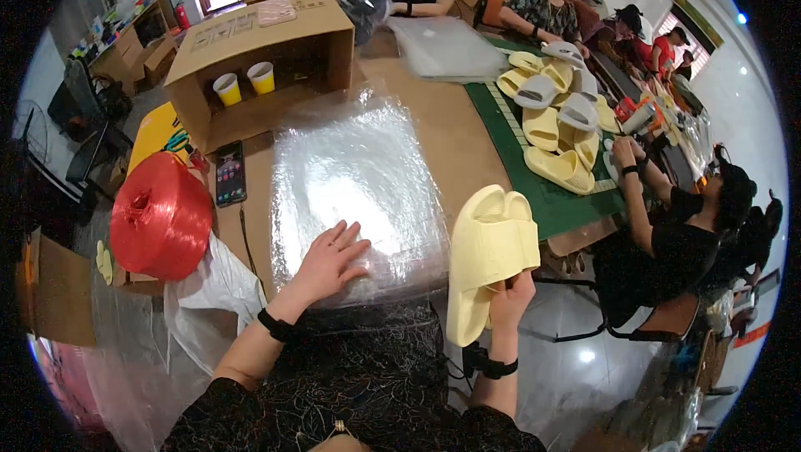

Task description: Inspecting, pairing, and bagging molded foam slides in a footwear manufacturing facility.

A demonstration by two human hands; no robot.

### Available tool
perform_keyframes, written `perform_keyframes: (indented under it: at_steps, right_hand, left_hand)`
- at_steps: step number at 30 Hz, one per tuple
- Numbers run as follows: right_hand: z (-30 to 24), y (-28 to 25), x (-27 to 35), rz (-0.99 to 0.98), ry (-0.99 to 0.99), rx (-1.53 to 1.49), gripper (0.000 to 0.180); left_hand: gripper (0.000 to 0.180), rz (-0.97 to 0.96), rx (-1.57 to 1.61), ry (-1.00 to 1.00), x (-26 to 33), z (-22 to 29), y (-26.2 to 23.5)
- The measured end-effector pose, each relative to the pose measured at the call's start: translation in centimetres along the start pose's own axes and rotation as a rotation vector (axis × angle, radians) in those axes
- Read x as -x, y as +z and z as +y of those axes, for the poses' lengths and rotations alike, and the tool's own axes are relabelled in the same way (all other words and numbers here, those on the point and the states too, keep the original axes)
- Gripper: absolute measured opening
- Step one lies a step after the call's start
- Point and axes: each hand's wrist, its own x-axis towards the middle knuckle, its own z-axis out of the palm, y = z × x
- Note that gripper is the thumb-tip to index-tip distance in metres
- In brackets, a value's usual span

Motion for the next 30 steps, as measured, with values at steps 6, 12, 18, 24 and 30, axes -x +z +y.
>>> perform_keyframes:
  at_steps: [6, 12, 18, 24, 30]
  right_hand:
    - [-2.4, 1.0, -0.1, -0.088, -0.167, 0.159, 0.032]
    - [-2.2, 0.8, -0.3, -0.071, -0.124, 0.158, 0.037]
    - [-2.0, 0.7, -0.1, -0.065, -0.141, 0.194, 0.042]
    - [-2.6, 0.6, 0.4, -0.074, -0.174, 0.231, 0.042]
    - [-3.9, 2.3, 1.2, -0.151, -0.333, 0.278, 0.031]
  left_hand:
    - [0.047, -0.034, 0.405, -0.091, -0.8, -1.3, -0.5]
    - [0.057, -0.004, 0.901, -0.344, -2.4, -0.5, -3.5]
    - [0.045, 0.017, 0.093, -0.060, -2.4, -0.8, -2.5]
    - [0.024, 0.178, 0.495, -0.279, -2.9, -1.9, -0.8]
    - [0.028, 0.207, 1.079, -0.554, -3.7, -2.9, -0.4]
